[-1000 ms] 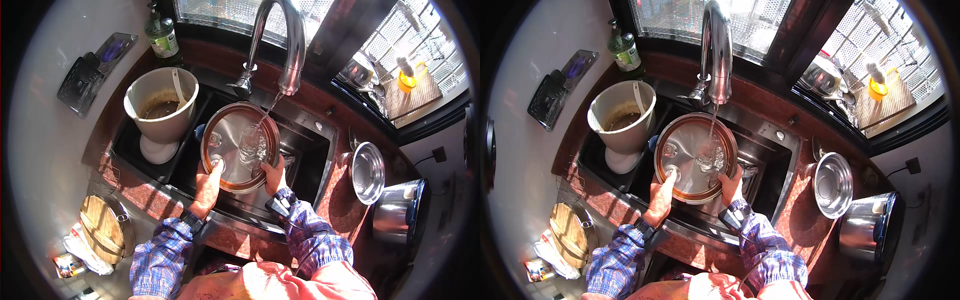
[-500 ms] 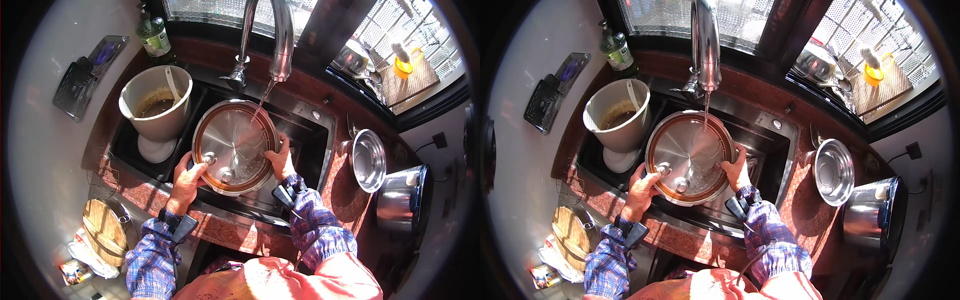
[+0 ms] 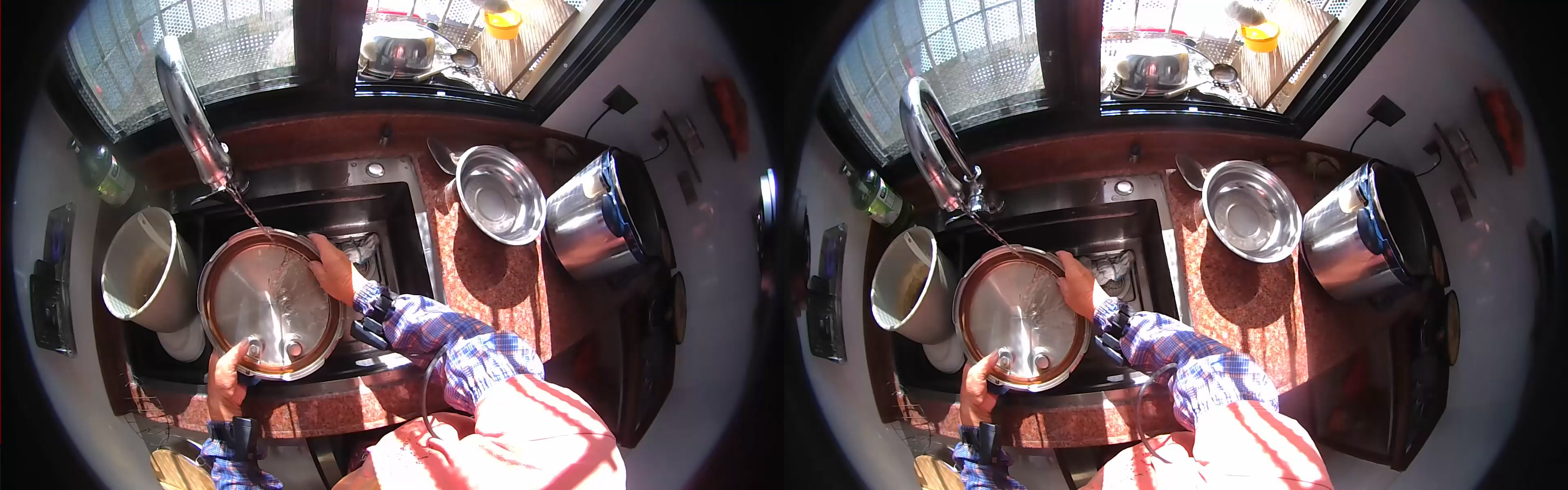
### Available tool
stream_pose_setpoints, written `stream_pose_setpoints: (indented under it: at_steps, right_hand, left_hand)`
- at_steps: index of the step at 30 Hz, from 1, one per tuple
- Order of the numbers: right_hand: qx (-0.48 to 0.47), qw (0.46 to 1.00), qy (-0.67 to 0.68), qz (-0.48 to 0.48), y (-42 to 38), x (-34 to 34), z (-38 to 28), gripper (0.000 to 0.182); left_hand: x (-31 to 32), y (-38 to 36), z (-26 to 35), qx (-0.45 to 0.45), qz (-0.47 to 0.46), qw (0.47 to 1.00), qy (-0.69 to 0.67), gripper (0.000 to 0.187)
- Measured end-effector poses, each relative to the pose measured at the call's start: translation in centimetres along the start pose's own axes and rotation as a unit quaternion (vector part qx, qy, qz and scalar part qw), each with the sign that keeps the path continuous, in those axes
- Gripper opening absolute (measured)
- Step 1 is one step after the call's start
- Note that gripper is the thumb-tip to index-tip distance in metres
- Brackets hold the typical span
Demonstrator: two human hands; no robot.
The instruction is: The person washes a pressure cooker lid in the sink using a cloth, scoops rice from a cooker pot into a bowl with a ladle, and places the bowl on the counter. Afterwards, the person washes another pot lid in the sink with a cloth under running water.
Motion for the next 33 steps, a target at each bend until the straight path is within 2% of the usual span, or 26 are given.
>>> stream_pose_setpoints:
  at_steps: [2,6,7,8,9,11,13,15,16,17,19,21,22,23,26,27,29,31,33]
  right_hand:
    - [-0.010,0.997,-0.021,-0.074,-0.1,0.6,0.0,0.066]
    - [-0.013,0.990,-0.004,-0.139,-0.5,0.1,1.2,0.074]
    - [-0.014,0.990,-0.003,-0.142,-0.7,-0.9,-0.5,0.074]
    - [0.124,0.976,0.151,-0.093,-1.1,-3.1,-2.0,0.072]
    - [0.260,0.919,0.294,-0.041,-2.5,-4.5,-1.9,0.071]
    - [0.261,0.889,0.377,-0.013,-3.3,-6.1,3.0,0.065]
    - [0.276,0.914,0.295,-0.045,-3.6,-6.4,4.8,0.057]
    - [0.263,0.918,0.274,-0.112,-4.5,-5.2,4.3,0.058]
    - [0.276,0.909,0.293,-0.112,-4.5,-4.5,3.7,0.061]
    - [0.278,0.914,0.286,-0.078,-3.9,-4.4,4.1,0.060]
    - [0.231,0.948,0.217,0.018,-2.0,-5.2,9.5,0.053]
    - [0.234,0.968,0.062,0.063,0.1,-5.5,16.2,0.043]
    - [0.220,0.968,-0.103,0.059,1.1,-5.5,16.0,0.036]
    - [0.230,0.944,-0.225,0.069,1.2,-5.3,16.0,0.037]
    - [0.045,0.958,-0.284,0.018,1.9,-1.8,14.9,0.039]
    - [0.042,0.959,-0.280,0.015,2.0,-0.9,14.0,0.039]
    - [0.113,0.915,-0.384,0.051,1.5,-0.2,12.1,0.038]
    - [0.093,0.901,-0.419,0.056,2.5,0.0,14.8,0.038]
    - [0.031,0.924,-0.378,-0.053,3.9,2.0,22.1,0.044]
  left_hand:
    - [-0.7,0.1,-0.7,-0.005,-0.003,1.000,0.016,0.020]
    - [0.7,-1.2,0.7,0.020,0.003,0.999,0.032,0.028]
    - [0.6,-1.4,0.8,0.046,0.010,0.998,0.031,0.028]
    - [0.3,-1.7,0.9,0.070,0.018,0.997,0.031,0.029]
    - [0.3,-1.6,0.5,0.067,0.024,0.997,0.026,0.029]
    - [0.2,-1.5,0.6,0.105,0.026,0.994,0.026,0.030]
    - [1.1,-1.7,0.8,0.076,0.023,0.997,0.007,0.035]
    - [0.9,-1.1,-0.6,0.075,0.054,0.995,-0.047,0.034]
    - [1.9,-1.4,0.1,0.087,0.043,0.994,-0.045,0.034]
    - [2.7,-1.6,0.7,0.097,0.028,0.994,-0.041,0.034]
    - [2.0,-1.8,0.2,0.085,0.055,0.995,-0.022,0.036]
    - [1.5,-1.3,0.6,0.131,0.071,0.989,0.000,0.036]
    - [1.6,-1.4,0.9,0.139,0.071,0.988,0.003,0.040]
    - [1.6,-1.5,1.0,0.143,0.077,0.987,0.006,0.040]
    - [2.1,-1.8,1.5,0.164,0.074,0.984,0.014,0.046]
    - [1.8,-1.6,1.2,0.148,0.081,0.986,0.011,0.048]
    - [2.1,-1.2,1.1,0.128,0.084,0.988,0.026,0.048]
    - [2.5,-1.0,1.6,0.130,0.092,0.987,0.032,0.049]
    - [2.5,-0.5,1.8,0.138,0.092,0.985,0.047,0.049]
Point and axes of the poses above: each hand's wrist, its own y-axis towards the middle knuckle, its own x-axis out of the palm, z = x × y, the point moved 8 cm from there along y, towards the middle knuckle, and after that the axes turned 2 degrees about y, right-handed, at the moved point
